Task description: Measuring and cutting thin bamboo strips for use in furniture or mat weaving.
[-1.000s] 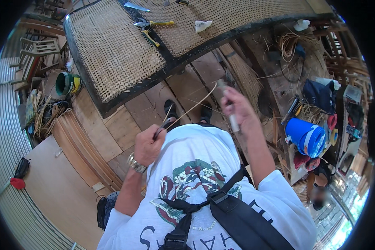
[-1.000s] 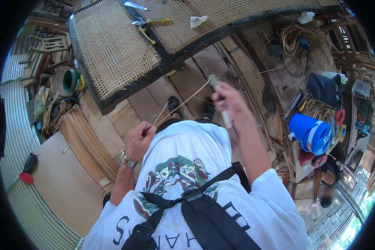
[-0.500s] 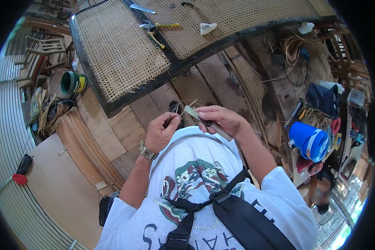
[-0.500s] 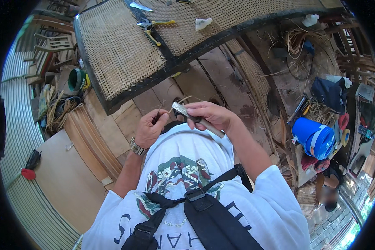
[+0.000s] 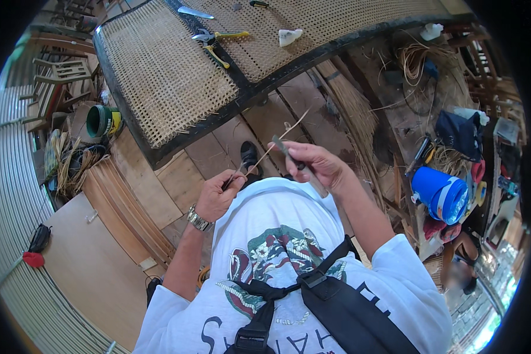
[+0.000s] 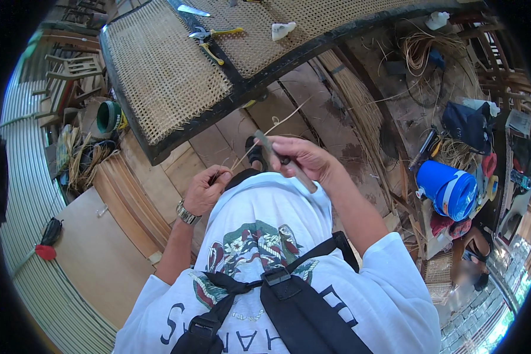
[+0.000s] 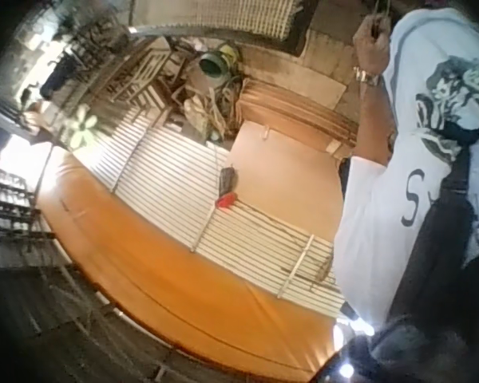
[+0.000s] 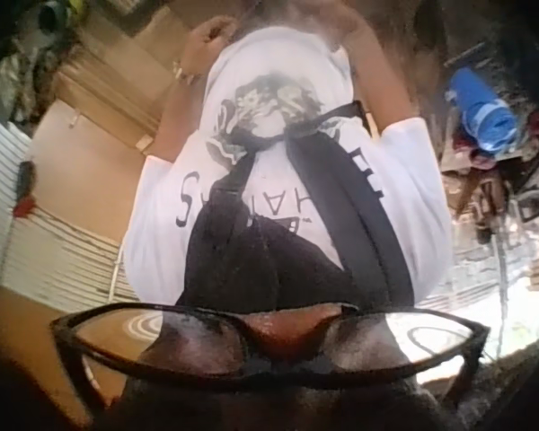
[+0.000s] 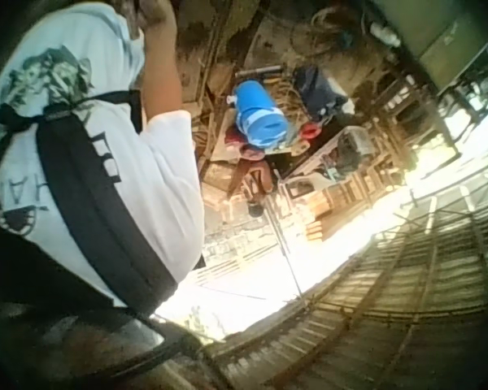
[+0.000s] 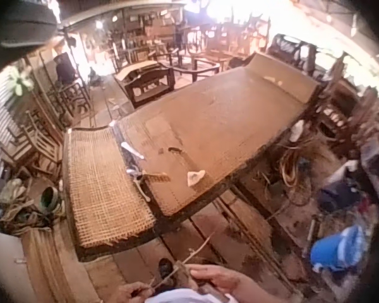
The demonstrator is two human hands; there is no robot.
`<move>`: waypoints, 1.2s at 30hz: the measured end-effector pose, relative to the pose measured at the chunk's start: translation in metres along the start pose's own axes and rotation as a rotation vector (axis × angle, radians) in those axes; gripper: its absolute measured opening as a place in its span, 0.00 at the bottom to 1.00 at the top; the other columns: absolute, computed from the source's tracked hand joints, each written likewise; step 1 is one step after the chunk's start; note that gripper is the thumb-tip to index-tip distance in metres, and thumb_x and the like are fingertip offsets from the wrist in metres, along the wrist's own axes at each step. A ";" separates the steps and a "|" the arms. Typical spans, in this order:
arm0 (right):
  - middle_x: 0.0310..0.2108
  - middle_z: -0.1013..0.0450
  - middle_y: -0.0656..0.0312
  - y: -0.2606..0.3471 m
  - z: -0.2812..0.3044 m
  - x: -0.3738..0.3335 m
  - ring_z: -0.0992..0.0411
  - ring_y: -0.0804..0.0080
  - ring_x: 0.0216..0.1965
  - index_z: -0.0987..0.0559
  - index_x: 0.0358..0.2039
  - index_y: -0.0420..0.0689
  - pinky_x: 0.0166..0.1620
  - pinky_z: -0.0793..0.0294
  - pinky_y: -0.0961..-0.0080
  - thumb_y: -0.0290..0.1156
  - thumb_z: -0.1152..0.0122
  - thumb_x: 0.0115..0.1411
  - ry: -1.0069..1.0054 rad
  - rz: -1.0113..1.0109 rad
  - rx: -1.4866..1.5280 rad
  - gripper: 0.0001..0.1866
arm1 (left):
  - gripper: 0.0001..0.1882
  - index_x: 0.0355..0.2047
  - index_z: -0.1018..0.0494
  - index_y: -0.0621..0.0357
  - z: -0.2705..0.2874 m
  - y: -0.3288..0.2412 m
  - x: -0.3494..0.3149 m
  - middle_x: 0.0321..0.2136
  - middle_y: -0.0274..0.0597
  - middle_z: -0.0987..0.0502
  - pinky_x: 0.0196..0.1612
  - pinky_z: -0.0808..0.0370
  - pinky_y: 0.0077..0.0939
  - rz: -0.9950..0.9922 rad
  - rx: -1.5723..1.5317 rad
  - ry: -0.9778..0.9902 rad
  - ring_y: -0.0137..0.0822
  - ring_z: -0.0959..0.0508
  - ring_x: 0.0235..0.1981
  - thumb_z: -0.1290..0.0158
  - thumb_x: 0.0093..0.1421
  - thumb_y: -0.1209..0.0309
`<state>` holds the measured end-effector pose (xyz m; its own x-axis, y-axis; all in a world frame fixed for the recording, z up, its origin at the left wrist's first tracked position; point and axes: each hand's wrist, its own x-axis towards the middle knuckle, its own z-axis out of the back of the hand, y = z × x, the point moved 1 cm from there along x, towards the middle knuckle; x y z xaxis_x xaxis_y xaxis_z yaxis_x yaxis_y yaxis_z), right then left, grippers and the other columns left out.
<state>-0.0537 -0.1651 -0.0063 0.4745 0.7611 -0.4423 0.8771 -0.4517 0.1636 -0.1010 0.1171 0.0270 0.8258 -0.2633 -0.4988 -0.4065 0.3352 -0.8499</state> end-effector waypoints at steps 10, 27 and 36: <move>0.28 0.23 0.58 -0.012 -0.008 0.025 0.29 0.82 0.20 0.35 0.62 0.42 0.22 0.30 0.90 0.28 0.50 0.70 -0.058 0.057 -0.199 0.21 | 0.12 0.42 0.23 0.63 -0.005 0.004 0.005 0.28 0.30 0.22 0.33 0.29 0.19 0.023 -0.005 0.044 0.20 0.27 0.29 0.46 0.67 0.66; 0.24 0.26 0.65 -0.006 -0.003 0.019 0.33 0.84 0.18 0.28 0.56 0.47 0.20 0.35 0.90 0.31 0.45 0.68 -0.277 0.183 -0.092 0.17 | 0.09 0.31 0.23 0.63 -0.022 0.009 0.038 0.19 0.30 0.27 0.25 0.33 0.20 -0.112 0.009 -0.231 0.19 0.32 0.21 0.44 0.63 0.68; 0.24 0.26 0.63 -0.019 -0.016 0.029 0.32 0.81 0.17 0.28 0.54 0.45 0.19 0.34 0.88 0.29 0.46 0.68 -0.182 0.049 -0.154 0.15 | 0.07 0.33 0.24 0.64 -0.029 -0.001 0.050 0.22 0.26 0.28 0.26 0.34 0.17 -0.099 -0.011 -0.178 0.18 0.33 0.24 0.44 0.64 0.71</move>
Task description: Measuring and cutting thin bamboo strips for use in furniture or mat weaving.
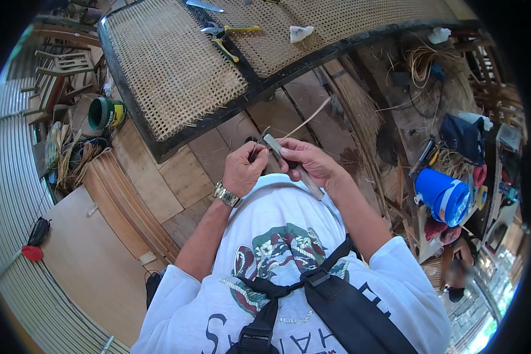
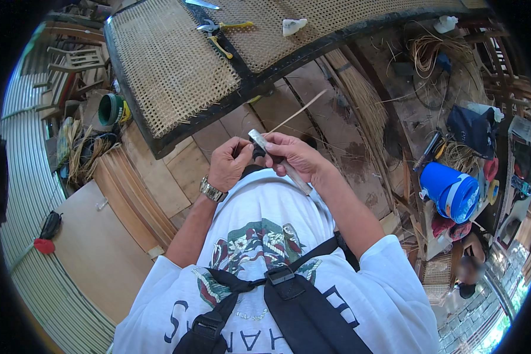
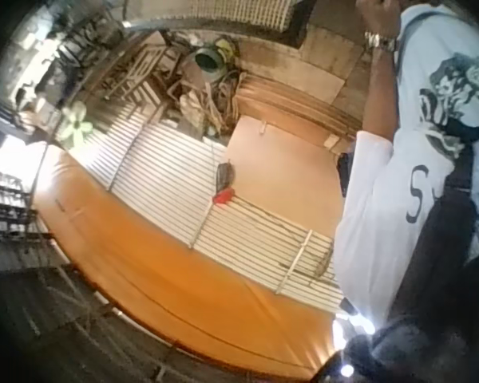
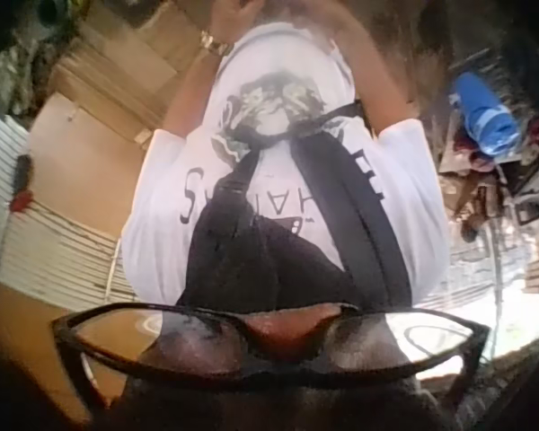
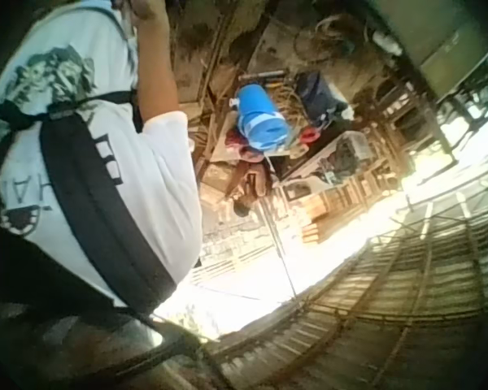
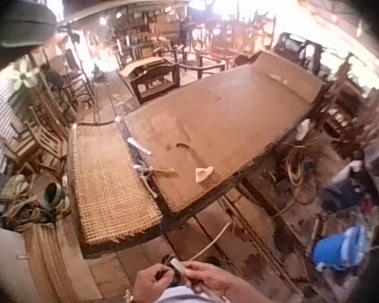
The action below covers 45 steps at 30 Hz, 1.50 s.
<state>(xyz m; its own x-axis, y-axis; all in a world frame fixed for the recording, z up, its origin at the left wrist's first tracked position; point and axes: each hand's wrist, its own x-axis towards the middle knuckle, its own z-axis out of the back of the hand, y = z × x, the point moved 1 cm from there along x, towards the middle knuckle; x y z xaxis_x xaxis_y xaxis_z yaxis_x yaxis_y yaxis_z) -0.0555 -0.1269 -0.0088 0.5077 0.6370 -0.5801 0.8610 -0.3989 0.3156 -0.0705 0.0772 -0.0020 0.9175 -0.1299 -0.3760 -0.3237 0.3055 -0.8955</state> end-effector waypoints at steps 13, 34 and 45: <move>0.24 0.26 0.63 -0.006 0.009 -0.006 0.33 0.82 0.17 0.26 0.50 0.45 0.20 0.32 0.87 0.27 0.46 0.68 -0.051 -0.020 0.045 0.11 | 0.09 0.32 0.25 0.62 -0.018 0.020 0.008 0.20 0.41 0.24 0.25 0.30 0.26 -0.025 0.071 -0.021 0.25 0.29 0.21 0.45 0.62 0.68; 0.22 0.26 0.63 0.019 0.030 -0.045 0.33 0.84 0.16 0.28 0.53 0.43 0.21 0.32 0.90 0.33 0.45 0.67 -0.173 0.058 -0.078 0.15 | 0.09 0.36 0.24 0.63 0.016 0.006 0.007 0.23 0.31 0.24 0.30 0.30 0.19 0.109 -0.105 0.152 0.21 0.27 0.25 0.47 0.67 0.68; 0.24 0.25 0.60 -0.008 0.016 -0.021 0.30 0.80 0.17 0.26 0.54 0.44 0.20 0.31 0.87 0.25 0.46 0.67 -0.080 -0.002 0.078 0.15 | 0.09 0.35 0.25 0.63 -0.016 0.006 0.009 0.23 0.47 0.22 0.28 0.28 0.29 -0.029 0.134 0.083 0.31 0.25 0.22 0.45 0.64 0.67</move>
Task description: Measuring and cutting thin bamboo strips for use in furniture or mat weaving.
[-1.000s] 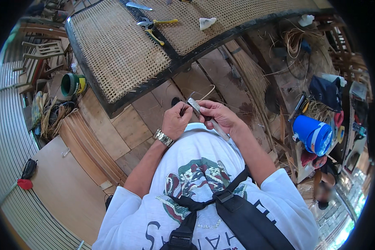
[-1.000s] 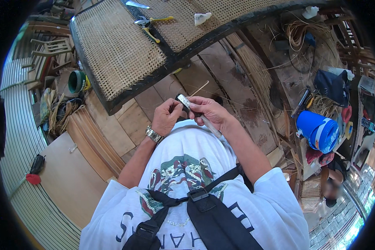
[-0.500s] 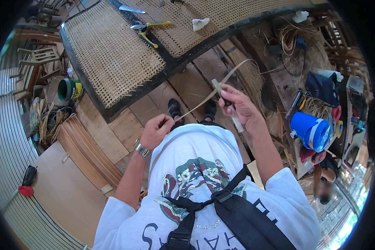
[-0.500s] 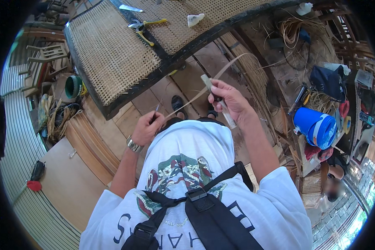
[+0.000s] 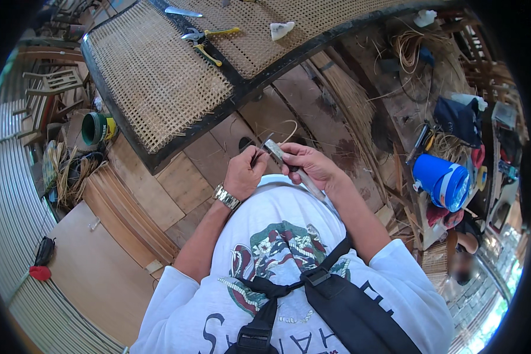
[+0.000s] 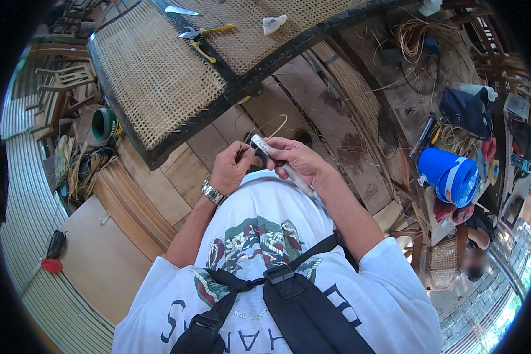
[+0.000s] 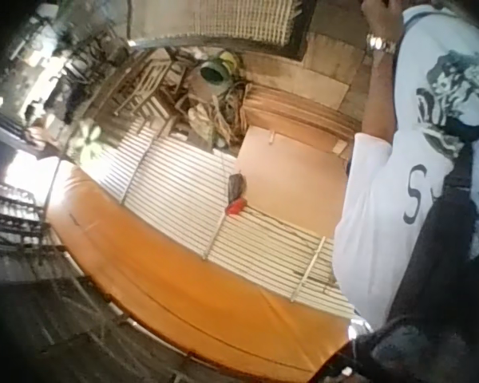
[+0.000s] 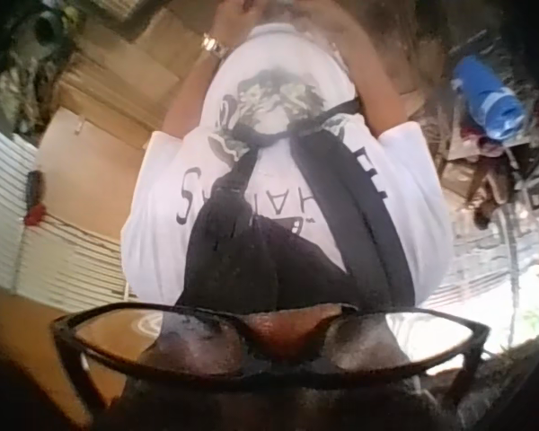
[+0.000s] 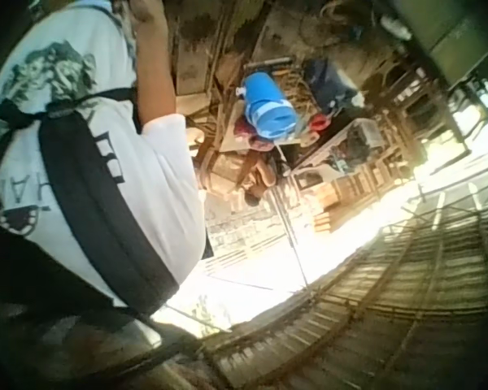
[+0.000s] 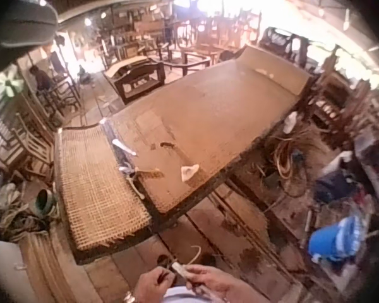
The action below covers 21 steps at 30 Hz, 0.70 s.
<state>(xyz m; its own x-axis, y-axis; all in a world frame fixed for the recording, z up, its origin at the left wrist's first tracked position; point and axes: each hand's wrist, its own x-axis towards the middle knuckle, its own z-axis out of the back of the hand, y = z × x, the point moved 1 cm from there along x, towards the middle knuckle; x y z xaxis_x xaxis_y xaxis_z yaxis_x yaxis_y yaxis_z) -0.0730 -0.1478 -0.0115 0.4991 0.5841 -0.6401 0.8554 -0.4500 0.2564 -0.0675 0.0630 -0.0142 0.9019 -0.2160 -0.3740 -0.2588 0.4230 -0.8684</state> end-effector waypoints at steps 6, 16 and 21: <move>0.24 0.26 0.61 -0.004 0.005 -0.007 0.33 0.80 0.17 0.27 0.55 0.46 0.20 0.33 0.86 0.25 0.45 0.66 -0.059 0.009 0.086 0.16 | 0.09 0.35 0.25 0.63 0.011 -0.008 -0.010 0.21 0.38 0.25 0.27 0.30 0.24 -0.025 0.075 0.052 0.24 0.29 0.23 0.45 0.65 0.69; 0.26 0.26 0.60 0.006 0.039 -0.021 0.34 0.80 0.17 0.27 0.53 0.46 0.21 0.34 0.84 0.27 0.43 0.66 -0.154 0.113 0.167 0.15 | 0.08 0.30 0.27 0.61 0.045 -0.018 -0.047 0.18 0.41 0.29 0.24 0.33 0.27 -0.090 0.138 0.037 0.29 0.32 0.19 0.44 0.64 0.70; 0.25 0.26 0.61 0.026 0.053 -0.039 0.34 0.81 0.17 0.27 0.51 0.47 0.21 0.34 0.85 0.27 0.43 0.66 -0.251 0.159 0.150 0.13 | 0.09 0.30 0.28 0.61 0.076 -0.007 -0.072 0.17 0.45 0.31 0.22 0.34 0.29 -0.100 0.212 0.045 0.34 0.34 0.17 0.43 0.63 0.69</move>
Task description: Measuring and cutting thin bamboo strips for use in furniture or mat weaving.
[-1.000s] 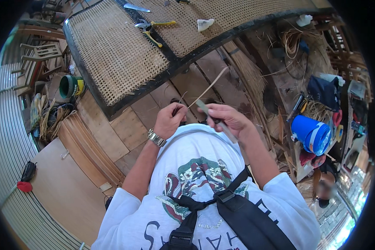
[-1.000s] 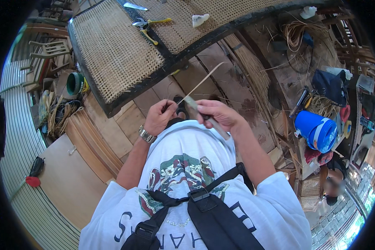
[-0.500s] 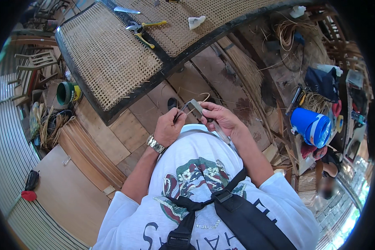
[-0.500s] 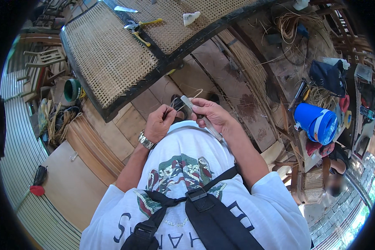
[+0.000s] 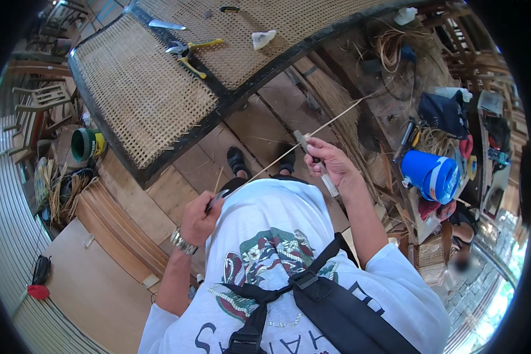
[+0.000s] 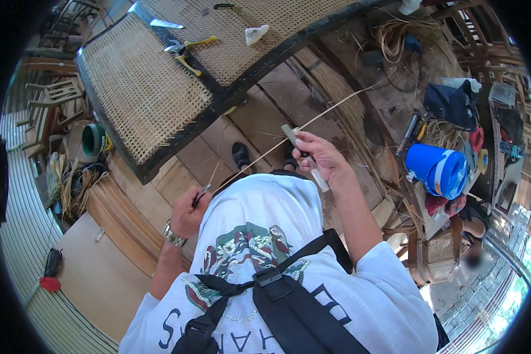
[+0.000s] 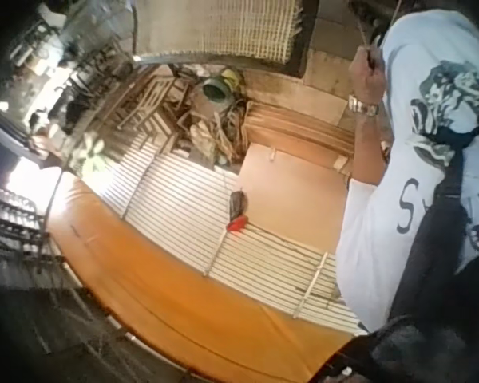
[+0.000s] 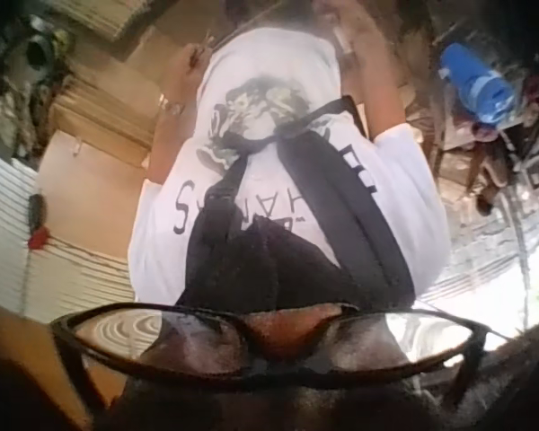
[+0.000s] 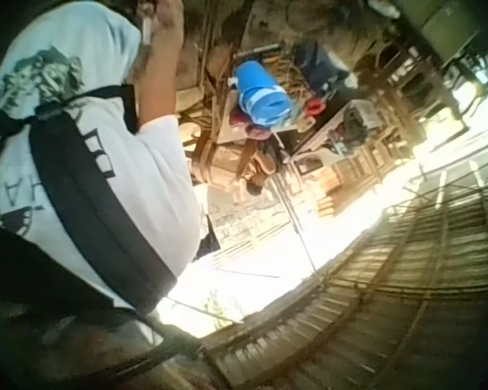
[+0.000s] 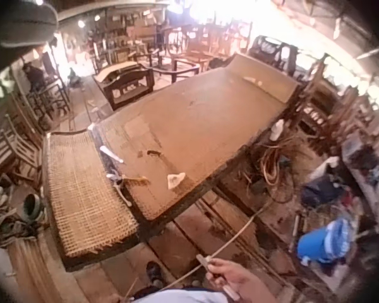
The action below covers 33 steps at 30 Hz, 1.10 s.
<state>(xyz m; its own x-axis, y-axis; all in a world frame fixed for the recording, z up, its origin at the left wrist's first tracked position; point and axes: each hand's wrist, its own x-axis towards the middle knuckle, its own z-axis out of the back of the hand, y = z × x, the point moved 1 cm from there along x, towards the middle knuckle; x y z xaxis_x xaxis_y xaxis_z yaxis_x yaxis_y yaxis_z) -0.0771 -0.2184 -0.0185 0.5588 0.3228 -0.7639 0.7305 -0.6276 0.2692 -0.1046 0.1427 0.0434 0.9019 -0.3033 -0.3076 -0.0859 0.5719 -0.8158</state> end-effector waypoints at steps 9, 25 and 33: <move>0.26 0.28 0.64 0.032 0.058 -0.001 0.35 0.82 0.18 0.27 0.49 0.46 0.21 0.35 0.84 0.29 0.42 0.65 -0.154 0.233 0.051 0.12 | 0.07 0.32 0.26 0.61 0.040 0.049 -0.064 0.17 0.40 0.30 0.23 0.35 0.28 0.138 0.118 -0.106 0.31 0.33 0.18 0.44 0.63 0.70; 0.21 0.29 0.65 -0.029 -0.050 0.031 0.36 0.83 0.18 0.28 0.58 0.41 0.21 0.37 0.87 0.35 0.49 0.70 0.476 -0.148 -0.116 0.19 | 0.08 0.38 0.26 0.61 -0.059 0.018 0.061 0.20 0.34 0.26 0.26 0.32 0.23 0.129 -0.364 0.044 0.24 0.30 0.22 0.48 0.67 0.68; 0.24 0.28 0.65 -0.010 -0.027 0.036 0.37 0.83 0.16 0.32 0.59 0.53 0.22 0.35 0.84 0.31 0.50 0.70 0.309 -0.039 0.060 0.17 | 0.09 0.36 0.26 0.60 -0.037 0.030 0.031 0.19 0.33 0.26 0.26 0.32 0.23 0.204 -0.246 0.068 0.23 0.30 0.21 0.47 0.67 0.67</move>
<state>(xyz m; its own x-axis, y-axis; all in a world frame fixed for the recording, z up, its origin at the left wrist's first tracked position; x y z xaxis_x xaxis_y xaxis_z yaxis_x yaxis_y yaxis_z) -0.0532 -0.1813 -0.0326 0.6304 0.5415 -0.5562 0.7344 -0.6482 0.2012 -0.0951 0.1217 -0.0086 0.8260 -0.2565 -0.5019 -0.3687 0.4277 -0.8253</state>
